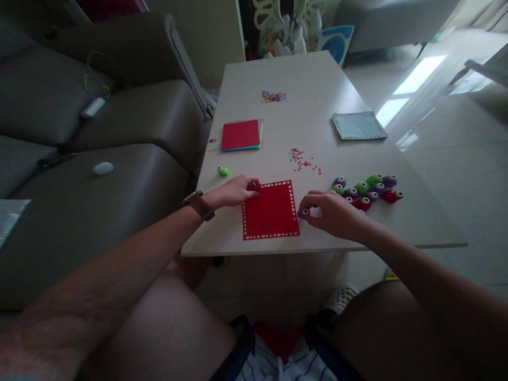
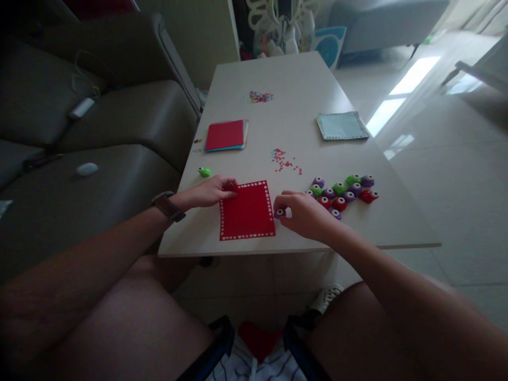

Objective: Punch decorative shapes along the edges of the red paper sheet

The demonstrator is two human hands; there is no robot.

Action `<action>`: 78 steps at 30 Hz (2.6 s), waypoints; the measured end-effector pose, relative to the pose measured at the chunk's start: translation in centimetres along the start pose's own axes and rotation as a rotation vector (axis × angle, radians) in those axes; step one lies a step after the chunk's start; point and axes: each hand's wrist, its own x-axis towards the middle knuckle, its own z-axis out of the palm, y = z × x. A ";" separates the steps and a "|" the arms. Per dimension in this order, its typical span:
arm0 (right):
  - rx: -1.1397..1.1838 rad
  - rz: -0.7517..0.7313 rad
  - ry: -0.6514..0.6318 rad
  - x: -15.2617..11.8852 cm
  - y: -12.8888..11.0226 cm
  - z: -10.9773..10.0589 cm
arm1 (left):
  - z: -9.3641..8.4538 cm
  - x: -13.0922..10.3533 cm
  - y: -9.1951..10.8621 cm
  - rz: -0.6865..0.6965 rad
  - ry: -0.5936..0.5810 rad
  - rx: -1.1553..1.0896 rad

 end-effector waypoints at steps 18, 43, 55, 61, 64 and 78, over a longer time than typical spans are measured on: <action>-0.022 0.000 -0.088 0.1 -0.5 0.3 | 0.1 0.1 -0.5 0.019 0.007 -0.030; 0.174 0.221 -0.236 -0.1 -0.3 0.2 | 6.0 -1.1 3.6 0.098 -0.004 0.264; 0.196 0.186 -0.200 0.3 -0.9 1.0 | 5.9 -1.0 4.3 0.104 -0.046 0.385; 0.202 0.158 -0.181 0.5 -0.8 1.1 | 5.7 -1.0 5.0 0.084 -0.087 0.421; 0.198 0.166 -0.181 0.6 -1.0 1.1 | 5.5 -0.8 4.9 0.074 -0.106 0.409; 0.168 0.261 -0.191 2.0 -0.7 1.9 | 6.3 0.0 5.7 -0.050 -0.096 0.524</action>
